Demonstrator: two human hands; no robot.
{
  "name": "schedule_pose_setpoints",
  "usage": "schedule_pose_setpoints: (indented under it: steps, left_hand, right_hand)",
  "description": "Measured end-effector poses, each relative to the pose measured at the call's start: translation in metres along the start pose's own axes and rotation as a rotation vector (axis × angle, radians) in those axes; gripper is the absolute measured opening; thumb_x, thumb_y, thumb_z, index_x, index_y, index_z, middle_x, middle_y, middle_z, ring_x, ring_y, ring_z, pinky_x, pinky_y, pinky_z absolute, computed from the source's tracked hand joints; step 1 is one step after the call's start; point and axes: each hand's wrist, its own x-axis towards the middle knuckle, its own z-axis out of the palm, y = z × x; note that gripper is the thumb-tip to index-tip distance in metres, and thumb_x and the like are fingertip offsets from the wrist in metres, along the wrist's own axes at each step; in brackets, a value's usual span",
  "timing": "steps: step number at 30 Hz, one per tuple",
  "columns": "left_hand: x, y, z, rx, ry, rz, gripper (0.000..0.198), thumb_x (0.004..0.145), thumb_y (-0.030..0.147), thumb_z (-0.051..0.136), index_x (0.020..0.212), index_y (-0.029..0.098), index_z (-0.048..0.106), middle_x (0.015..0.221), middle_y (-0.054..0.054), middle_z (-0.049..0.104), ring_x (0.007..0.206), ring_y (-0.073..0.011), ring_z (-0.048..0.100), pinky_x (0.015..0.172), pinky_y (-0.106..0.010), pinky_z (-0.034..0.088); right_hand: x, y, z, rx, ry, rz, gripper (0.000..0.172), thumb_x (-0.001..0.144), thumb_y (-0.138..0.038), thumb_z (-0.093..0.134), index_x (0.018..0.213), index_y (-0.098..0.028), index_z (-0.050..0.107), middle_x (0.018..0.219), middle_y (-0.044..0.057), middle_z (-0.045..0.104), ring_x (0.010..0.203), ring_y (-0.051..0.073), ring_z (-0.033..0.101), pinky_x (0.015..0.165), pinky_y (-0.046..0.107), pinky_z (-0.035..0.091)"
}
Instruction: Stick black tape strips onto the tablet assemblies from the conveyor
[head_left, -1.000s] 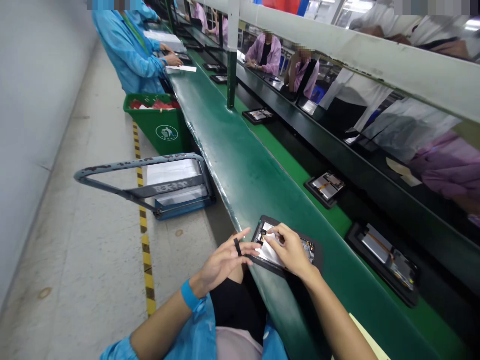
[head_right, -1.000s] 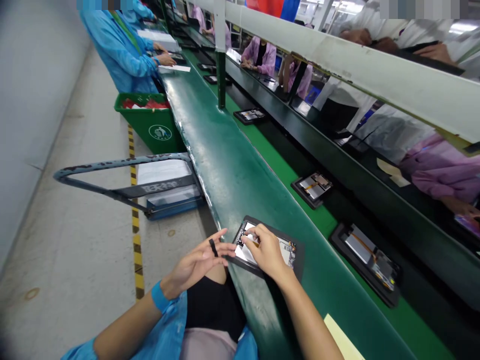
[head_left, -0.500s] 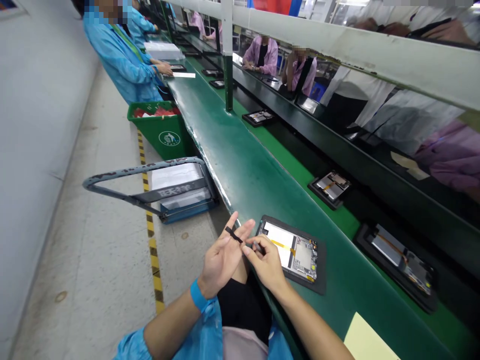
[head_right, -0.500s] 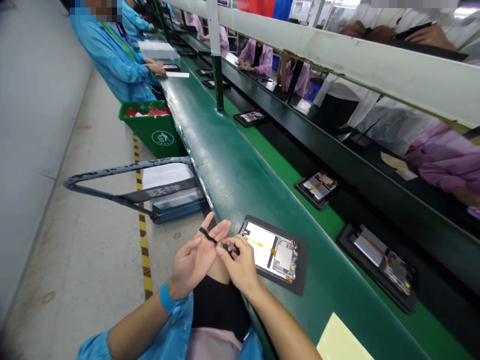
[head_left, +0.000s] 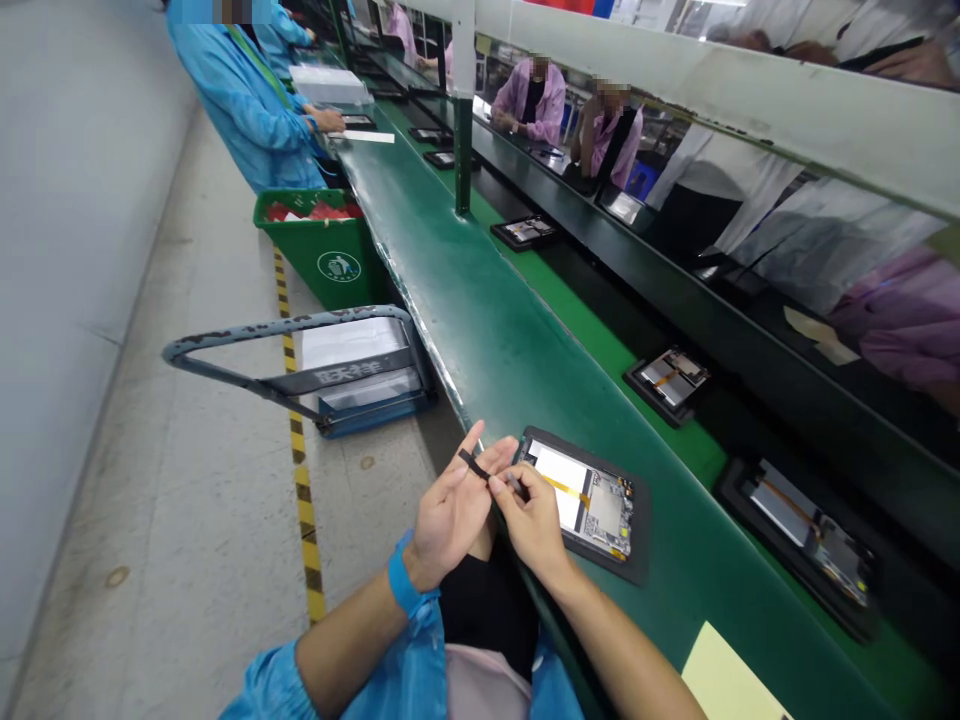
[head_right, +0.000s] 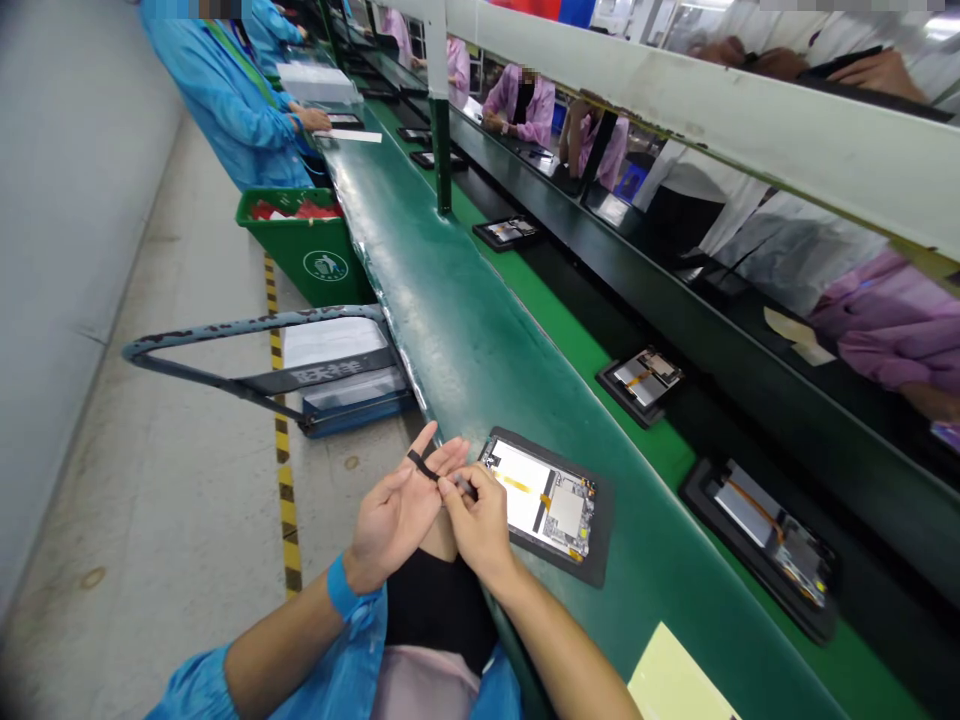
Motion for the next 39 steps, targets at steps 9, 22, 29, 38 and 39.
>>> schedule_pose_setpoints:
  steps: [9, 22, 29, 38, 39]
  left_hand:
    - [0.002, 0.005, 0.003, -0.122, 0.042, 0.054, 0.073, 0.093, 0.040, 0.051, 0.160, 0.021, 0.029, 0.138, -0.012, 0.066, 0.140, -0.0301, 0.052, 0.125, -0.058, 0.024]
    - [0.003, -0.013, -0.045, 1.191, -0.139, 0.367, 0.045, 0.099, 0.029, 0.053, 0.144, 0.025, 0.057, 0.145, -0.010, 0.062, 0.141, -0.0278, 0.051, 0.122, -0.055, 0.034]
    - [0.007, -0.015, -0.043, 1.787, -0.333, 0.554, 0.042, 0.102, 0.027, 0.045, 0.142, 0.021, 0.058, 0.148, -0.015, 0.057, 0.147, -0.0326, 0.043, 0.120, -0.062, 0.034]
    - [0.013, -0.017, -0.039, 1.969, -0.466, 0.603, 0.043, 0.099, 0.034, 0.058, 0.140, 0.022, 0.058, 0.152, -0.016, 0.053, 0.146, -0.0354, 0.044, 0.120, -0.063, 0.031]
    - [0.014, -0.019, -0.039, 1.970, -0.466, 0.604, 0.044, 0.098, 0.036, 0.059, 0.140, 0.023, 0.058, 0.153, -0.016, 0.052, 0.146, -0.0355, 0.044, 0.121, -0.063, 0.030]
  right_hand:
    - [0.007, 0.007, -0.028, -0.151, -0.065, -0.026, 0.023, 0.093, -0.040, 0.059, 0.079, -0.021, 0.059, 0.073, -0.001, 0.055, 0.067, 0.015, 0.051, 0.062, 0.027, 0.041]
    - [0.090, -0.028, -0.103, -1.090, -0.951, -0.205, 0.015, 0.103, -0.028, 0.054, 0.110, -0.022, 0.066, 0.111, 0.005, 0.068, 0.092, 0.018, 0.065, 0.071, 0.026, 0.039]
    - [0.105, -0.025, -0.078, -1.254, -1.112, -0.272, 0.019, 0.103, -0.028, 0.053, 0.113, -0.022, 0.068, 0.119, 0.007, 0.067, 0.091, 0.018, 0.068, 0.068, 0.026, 0.041]
    - [0.114, -0.020, -0.072, -1.294, -1.134, -0.292, 0.022, 0.104, -0.028, 0.051, 0.116, -0.023, 0.068, 0.118, 0.007, 0.069, 0.095, 0.020, 0.070, 0.069, 0.026, 0.044]
    - [0.115, -0.020, -0.071, -1.297, -1.136, -0.292, 0.022, 0.104, -0.028, 0.051, 0.116, -0.023, 0.068, 0.117, 0.007, 0.069, 0.095, 0.020, 0.070, 0.069, 0.026, 0.045]
